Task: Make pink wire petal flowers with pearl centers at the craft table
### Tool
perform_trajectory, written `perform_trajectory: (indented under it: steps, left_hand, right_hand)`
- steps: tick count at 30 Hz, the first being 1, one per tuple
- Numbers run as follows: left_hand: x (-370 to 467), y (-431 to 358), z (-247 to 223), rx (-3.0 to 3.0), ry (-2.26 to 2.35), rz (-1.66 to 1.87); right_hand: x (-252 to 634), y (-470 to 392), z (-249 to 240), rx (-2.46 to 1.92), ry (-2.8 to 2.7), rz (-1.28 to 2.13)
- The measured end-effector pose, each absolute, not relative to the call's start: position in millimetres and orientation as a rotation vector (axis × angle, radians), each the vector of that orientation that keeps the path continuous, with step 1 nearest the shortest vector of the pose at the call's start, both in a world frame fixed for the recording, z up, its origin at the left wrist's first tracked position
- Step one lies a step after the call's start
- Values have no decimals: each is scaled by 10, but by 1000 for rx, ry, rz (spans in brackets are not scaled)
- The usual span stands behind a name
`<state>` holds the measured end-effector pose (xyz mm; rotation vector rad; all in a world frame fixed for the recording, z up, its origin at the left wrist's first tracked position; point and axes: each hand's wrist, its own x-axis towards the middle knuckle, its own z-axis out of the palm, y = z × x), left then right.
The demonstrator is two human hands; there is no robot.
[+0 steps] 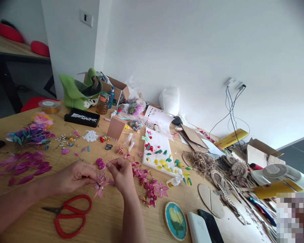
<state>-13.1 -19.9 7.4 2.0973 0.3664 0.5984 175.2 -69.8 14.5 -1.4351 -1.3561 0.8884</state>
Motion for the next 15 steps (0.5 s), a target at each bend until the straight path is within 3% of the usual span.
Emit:
perform_trajectory:
  steps: [9, 15]
  left_hand:
    - [-164, -57, 145, 1135, 787, 899]
    - [-134, 5, 32, 1465, 1088, 849]
  right_hand:
    - [1580, -711, 41, -1428, -1420, 942]
    - [1325, -828, 61, -1402, -1710, 725]
